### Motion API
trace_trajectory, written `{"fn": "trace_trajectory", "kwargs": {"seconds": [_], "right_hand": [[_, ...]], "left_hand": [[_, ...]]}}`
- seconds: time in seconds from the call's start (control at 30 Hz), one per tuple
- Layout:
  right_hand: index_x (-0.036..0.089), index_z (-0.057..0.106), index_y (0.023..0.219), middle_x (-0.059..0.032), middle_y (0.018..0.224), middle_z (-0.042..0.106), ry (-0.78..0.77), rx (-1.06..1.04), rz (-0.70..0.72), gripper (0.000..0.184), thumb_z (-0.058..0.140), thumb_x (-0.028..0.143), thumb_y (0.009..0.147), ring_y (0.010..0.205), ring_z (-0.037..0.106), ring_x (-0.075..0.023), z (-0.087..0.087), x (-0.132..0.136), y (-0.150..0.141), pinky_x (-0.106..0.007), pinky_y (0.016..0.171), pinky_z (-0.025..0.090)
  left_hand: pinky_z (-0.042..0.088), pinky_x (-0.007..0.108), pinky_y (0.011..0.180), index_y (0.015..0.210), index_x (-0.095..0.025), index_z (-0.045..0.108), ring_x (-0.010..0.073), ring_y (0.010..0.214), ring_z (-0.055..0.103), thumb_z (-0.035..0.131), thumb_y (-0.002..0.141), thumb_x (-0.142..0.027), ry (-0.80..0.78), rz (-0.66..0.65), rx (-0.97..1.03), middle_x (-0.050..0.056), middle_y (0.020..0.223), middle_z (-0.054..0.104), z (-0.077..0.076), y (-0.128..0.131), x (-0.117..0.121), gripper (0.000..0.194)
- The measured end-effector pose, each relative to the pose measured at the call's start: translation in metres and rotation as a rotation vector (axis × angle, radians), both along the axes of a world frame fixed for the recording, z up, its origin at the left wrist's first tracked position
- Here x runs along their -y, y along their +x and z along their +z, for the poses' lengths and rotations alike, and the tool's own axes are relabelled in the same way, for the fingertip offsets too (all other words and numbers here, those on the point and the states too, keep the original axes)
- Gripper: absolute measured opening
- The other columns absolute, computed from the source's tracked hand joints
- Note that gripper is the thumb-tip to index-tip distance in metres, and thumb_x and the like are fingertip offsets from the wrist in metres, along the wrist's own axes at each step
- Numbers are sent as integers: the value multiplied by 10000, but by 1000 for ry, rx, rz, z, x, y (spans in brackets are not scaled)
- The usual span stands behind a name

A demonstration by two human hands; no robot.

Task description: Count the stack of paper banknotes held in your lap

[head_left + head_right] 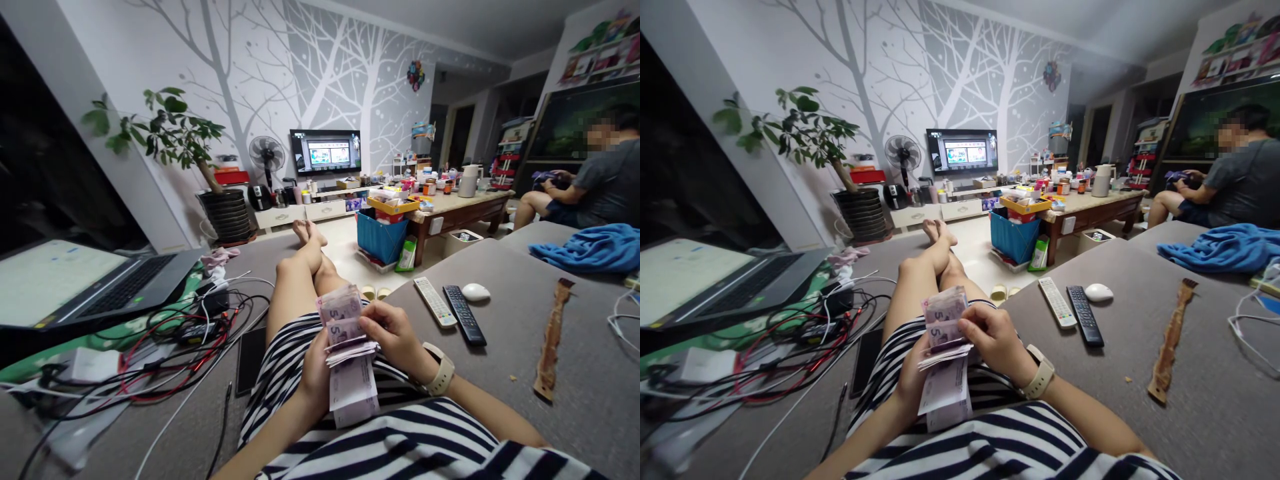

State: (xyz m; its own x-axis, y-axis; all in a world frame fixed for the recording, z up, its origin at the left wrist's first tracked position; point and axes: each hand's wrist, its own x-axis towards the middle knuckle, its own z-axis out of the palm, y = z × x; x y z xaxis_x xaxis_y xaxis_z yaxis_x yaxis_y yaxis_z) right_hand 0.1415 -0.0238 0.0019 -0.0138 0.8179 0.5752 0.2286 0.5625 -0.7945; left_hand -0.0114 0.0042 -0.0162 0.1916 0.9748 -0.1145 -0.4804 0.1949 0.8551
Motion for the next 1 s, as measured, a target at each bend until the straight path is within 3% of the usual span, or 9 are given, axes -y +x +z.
{"fn": "trace_trajectory", "kwargs": {"seconds": [0.23, 0.43, 0.57, 0.7, 0.83, 1.0], "right_hand": [[187, 610, 768, 23, 624, 527, -10, -15, 6, 306, 579, 446, 930, 565, 453, -127, -3, -1, 1, -251, 541, 361], [183, 610, 721, -3, 621, 629, 6, -78, 67, 355, 520, 417, 973, 586, 554, -141, -3, 2, 1, -260, 601, 431], [184, 584, 674, 25, 543, 557, -5, -98, -39, 348, 632, 444, 900, 503, 468, -120, -8, -4, 2, -251, 517, 363], [187, 535, 629, 48, 531, 460, -31, -109, -154, 385, 684, 464, 851, 508, 379, -107, -12, -11, 5, -248, 497, 298], [186, 516, 617, 46, 538, 448, -89, -47, -181, 400, 646, 466, 871, 528, 378, -110, -12, -13, 5, -248, 514, 290], [188, 499, 602, 44, 525, 439, -108, 18, -186, 400, 630, 448, 877, 527, 371, -112, -12, -12, 3, -249, 514, 275]], "left_hand": [[548, 374, 791, 734, -210, 747, 302, 936, 703, 768, 624, -436, -10, -27, -79, 6, 736, 769, 3, -1, 3, 252], [545, 344, 818, 829, -131, 746, 251, 861, 717, 785, 603, -402, -101, -40, 73, 67, 769, 772, 4, 3, 1, 356], [543, 323, 805, 784, -143, 740, 236, 855, 713, 806, 580, -368, -88, 3, 55, 57, 766, 772, 2, 3, 0, 311], [542, 355, 830, 741, -165, 728, 280, 917, 715, 809, 582, -340, -30, -26, 50, 48, 774, 778, 2, 2, 3, 250], [545, 375, 784, 790, -168, 726, 276, 838, 735, 734, 656, -314, -153, -37, 24, 40, 754, 778, 8, 3, 6, 198], [537, 317, 738, 805, -177, 706, 235, 779, 739, 682, 689, -230, -175, -74, -1, 12, 677, 754, 16, 4, 9, 129]]}}
